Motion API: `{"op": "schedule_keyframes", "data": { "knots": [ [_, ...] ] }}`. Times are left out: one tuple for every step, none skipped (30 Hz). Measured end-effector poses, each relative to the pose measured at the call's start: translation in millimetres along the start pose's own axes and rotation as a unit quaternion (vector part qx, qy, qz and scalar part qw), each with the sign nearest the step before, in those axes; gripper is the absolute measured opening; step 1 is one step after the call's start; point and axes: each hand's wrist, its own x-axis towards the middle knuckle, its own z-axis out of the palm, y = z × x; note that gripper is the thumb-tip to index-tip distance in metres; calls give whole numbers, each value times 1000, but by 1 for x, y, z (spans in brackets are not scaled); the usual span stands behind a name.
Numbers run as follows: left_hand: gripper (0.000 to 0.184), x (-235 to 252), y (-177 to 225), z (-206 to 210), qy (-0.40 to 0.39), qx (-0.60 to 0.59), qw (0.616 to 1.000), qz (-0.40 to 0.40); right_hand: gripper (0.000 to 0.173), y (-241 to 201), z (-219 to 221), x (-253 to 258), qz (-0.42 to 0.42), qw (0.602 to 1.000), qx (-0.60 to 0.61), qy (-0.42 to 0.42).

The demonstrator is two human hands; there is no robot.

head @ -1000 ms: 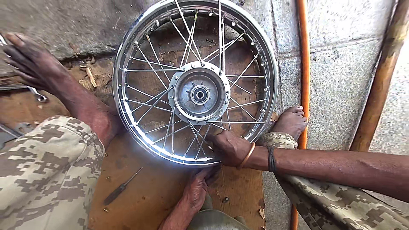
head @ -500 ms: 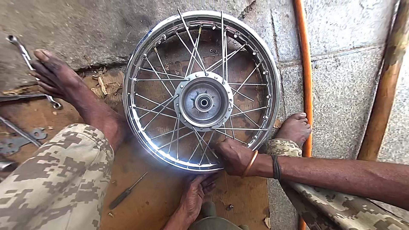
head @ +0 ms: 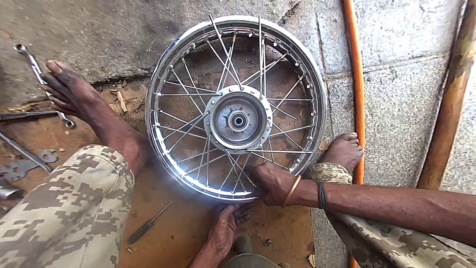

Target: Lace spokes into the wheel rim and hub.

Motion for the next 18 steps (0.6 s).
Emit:
{"op": "schedule_keyframes", "data": {
  "knots": [
    [22, 0, 0, 0, -4, -3, 1000, 2, 26, 2, 1, 0, -3, 1000, -5, 2],
    [21, 0, 0, -1, -6, -3, 1000, 4, 22, 3, 3, 1, -15, 1000, -7, 7],
    [21, 0, 0, -1, -9, -2, 1000, 7, 22, 3, 3, 1, -20, 1000, -4, -1],
    [21, 0, 0, -2, -14, 0, 1000, 10, 27, 1, 1, 0, -21, 1000, -3, -12],
    [21, -1, 1, -3, -20, 5, 1000, 13, 33, -2, -2, -2, -15, 999, -15, -31],
    [21, -2, 1, -4, -28, 12, 999, 16, 34, -7, -7, -7, 0, 998, -38, -56],
    [20, -2, 2, -6, -39, 22, 999, 21, 25, -13, -14, -13, 17, 995, -62, -70],
    [20, -2, 3, -8, -46, 31, 998, 28, 18, -19, -24, -22, 26, 995, -83, -49],
    [21, -3, 4, -10, -54, 46, 997, 34, 23, -23, -33, -33, 26, 994, -102, 11],
    [22, -4, 6, -12, -61, 63, 995, 39, 28, -23, -40, -42, 10, 986, -118, 119],
    [25, -6, 8, -13, -68, 81, 993, 46, 30, -20, -45, -47, -18, 961, -128, 245],
    [29, -7, 10, -15, -76, 102, 990, 56, 30, -17, -53, -49, -39, 931, -137, 335],
    [33, -9, 12, -15, -86, 122, 987, 65, 30, -15, -62, -48, -53, 908, -150, 387],
    [36, -9, 14, -15, -97, 139, 983, 73, 28, -14, -69, -45, -69, 898, -163, 402],
    [39, -10, 16, -15, -107, 152, 979, 79, 21, -12, -73, -41, -94, 896, -166, 401],
    [40, -10, 19, -14, -111, 167, 976, 82, 14, -11, -74, -37, -115, 896, -166, 396],
    [39, -9, 21, -12, -103, 178, 975, 83, 11, -10, -73, -33, -128, 891, -164, 403],
    [37, -8, 23, -7, -84, 186, 976, 79, 11, -9, -70, -31, -140, 884, -164, 414]
  ]
}}
